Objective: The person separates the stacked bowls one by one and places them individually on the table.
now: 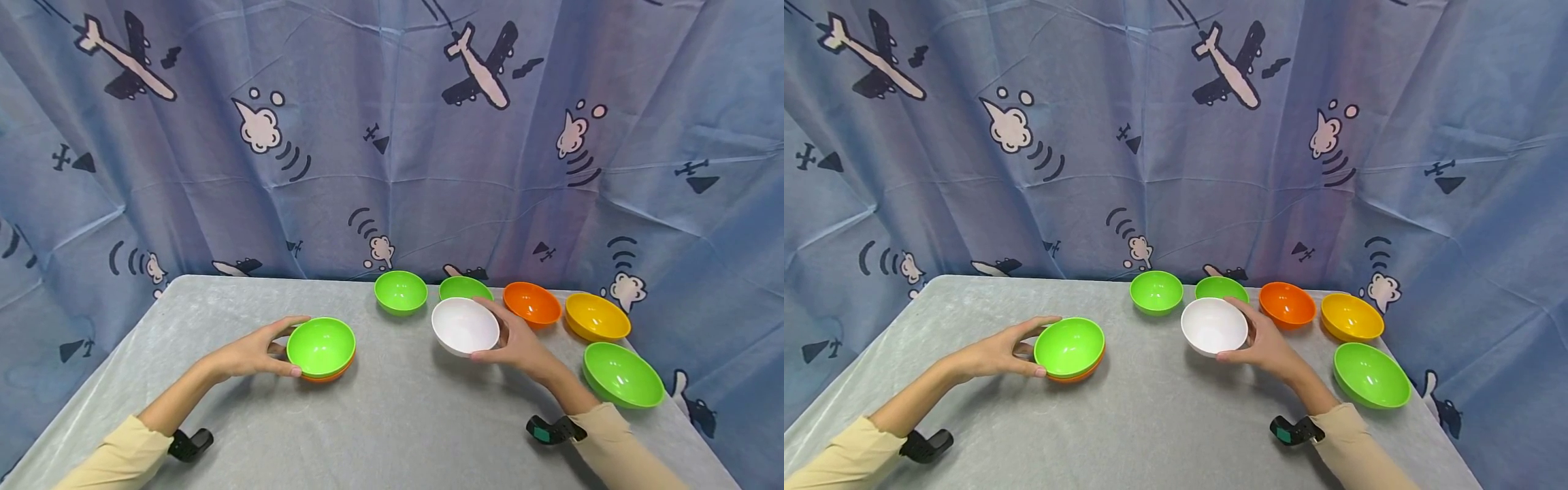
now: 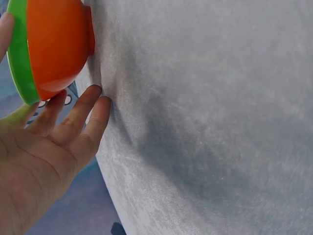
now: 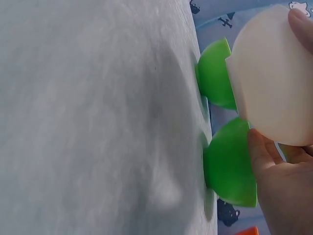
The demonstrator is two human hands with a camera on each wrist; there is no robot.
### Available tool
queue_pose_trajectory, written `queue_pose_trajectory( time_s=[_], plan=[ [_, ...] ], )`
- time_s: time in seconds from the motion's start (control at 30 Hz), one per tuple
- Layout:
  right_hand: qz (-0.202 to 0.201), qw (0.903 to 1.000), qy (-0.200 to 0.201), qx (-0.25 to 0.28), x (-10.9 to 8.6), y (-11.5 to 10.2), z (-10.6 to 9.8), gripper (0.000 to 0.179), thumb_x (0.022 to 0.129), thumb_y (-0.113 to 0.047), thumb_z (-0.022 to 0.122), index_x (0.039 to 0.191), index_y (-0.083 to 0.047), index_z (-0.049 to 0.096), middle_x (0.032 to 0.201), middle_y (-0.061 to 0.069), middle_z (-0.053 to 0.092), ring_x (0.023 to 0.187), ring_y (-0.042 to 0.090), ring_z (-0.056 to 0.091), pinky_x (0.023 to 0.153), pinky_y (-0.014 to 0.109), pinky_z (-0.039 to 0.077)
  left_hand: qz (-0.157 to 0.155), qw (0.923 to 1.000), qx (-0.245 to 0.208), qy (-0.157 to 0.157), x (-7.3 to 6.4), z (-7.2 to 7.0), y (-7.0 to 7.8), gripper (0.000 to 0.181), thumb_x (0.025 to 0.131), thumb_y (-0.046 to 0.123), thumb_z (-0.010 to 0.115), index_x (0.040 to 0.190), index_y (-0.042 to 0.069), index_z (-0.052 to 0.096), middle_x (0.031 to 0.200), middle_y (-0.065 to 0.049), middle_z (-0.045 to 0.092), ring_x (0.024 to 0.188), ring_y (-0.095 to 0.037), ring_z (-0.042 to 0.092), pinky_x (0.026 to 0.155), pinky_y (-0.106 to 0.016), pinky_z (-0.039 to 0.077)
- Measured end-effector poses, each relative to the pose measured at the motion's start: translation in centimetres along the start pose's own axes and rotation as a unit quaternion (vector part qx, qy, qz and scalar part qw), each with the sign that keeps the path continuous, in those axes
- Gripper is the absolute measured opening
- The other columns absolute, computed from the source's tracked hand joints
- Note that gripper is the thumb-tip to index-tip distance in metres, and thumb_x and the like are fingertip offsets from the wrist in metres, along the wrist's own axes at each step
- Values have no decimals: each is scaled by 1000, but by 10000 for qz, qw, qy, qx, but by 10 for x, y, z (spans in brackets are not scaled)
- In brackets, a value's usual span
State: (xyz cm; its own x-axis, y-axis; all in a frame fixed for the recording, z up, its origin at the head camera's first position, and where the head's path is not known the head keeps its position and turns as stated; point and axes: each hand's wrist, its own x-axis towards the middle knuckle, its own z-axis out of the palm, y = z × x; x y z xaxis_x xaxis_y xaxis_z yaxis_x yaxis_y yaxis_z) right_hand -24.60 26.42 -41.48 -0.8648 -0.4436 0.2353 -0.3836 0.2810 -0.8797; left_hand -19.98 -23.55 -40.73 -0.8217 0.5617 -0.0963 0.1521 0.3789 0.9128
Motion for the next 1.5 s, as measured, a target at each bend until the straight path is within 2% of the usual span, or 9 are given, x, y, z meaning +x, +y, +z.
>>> queue_pose_trajectory(
  time_s=[0.27, 0.5, 0.63, 0.87, 0.97, 1.23, 1.5],
  plan=[
    [54, 9998, 167, -78, -14, 6, -14, 92, 75, -1, 90, 152, -4, 42, 147, 15, 46, 127, 23, 47, 99, 21, 44, 15, 10000, -46, -33, 0, -1, 0, 97, 87, 18, 84, 160, 4, 22, 157, -29, 25, 124, -46, 54, 93, -45, 53],
    [3, 9991, 316, -265, -24, 10, -20, 91, 76, 0, 89, 152, 3, 39, 152, 19, 42, 128, 19, 45, 99, 16, 41, -29, 10000, -26, 0, -1, 0, -1, 95, 87, 18, 84, 160, 7, 24, 157, -29, 25, 124, -46, 54, 93, -45, 53],
    [6, 9984, 352, -444, -31, 12, -24, 89, 75, -2, 89, 151, 0, 42, 149, 19, 45, 127, 17, 47, 100, 16, 40, -26, 10000, -65, -5, -1, 0, -1, 95, 87, 18, 84, 160, 8, 24, 156, -30, 26, 124, -46, 54, 92, -45, 53],
    [337, 9959, 400, -732, -46, 16, -33, 90, 78, -8, 89, 153, -5, 40, 145, 14, 47, 123, 10, 47, 96, 15, 41, -41, 10000, -68, -10, -1, 1, -1, 96, 87, 17, 84, 161, 5, 22, 156, -31, 25, 124, -47, 53, 91, -45, 53],
    [482, 9945, 464, -801, -52, 16, -37, 90, 79, -9, 89, 154, -6, 39, 145, 15, 46, 122, 13, 47, 95, 15, 42, -49, 10000, -80, -11, -1, 1, -2, 97, 88, 17, 83, 161, 5, 22, 157, -31, 24, 125, -48, 53, 91, -46, 54],
    [757, 9885, 570, -1175, -69, 9, -45, 93, 78, -13, 90, 155, -6, 37, 144, 17, 46, 125, 30, 44, 93, 12, 40, -62, 10000, -60, -22, -1, 1, -1, 97, 88, 18, 84, 161, 7, 22, 156, -30, 25, 125, -48, 52, 92, -47, 53],
    [972, 9887, 593, -980, -78, 11, -52, 94, 81, -11, 88, 156, -5, 33, 152, 19, 37, 132, 34, 37, 92, 10, 37, -71, 10000, -54, -21, -1, 0, -1, 96, 88, 18, 83, 161, 8, 22, 157, -30, 25, 124, -47, 53, 91, -47, 53]
  ],
)
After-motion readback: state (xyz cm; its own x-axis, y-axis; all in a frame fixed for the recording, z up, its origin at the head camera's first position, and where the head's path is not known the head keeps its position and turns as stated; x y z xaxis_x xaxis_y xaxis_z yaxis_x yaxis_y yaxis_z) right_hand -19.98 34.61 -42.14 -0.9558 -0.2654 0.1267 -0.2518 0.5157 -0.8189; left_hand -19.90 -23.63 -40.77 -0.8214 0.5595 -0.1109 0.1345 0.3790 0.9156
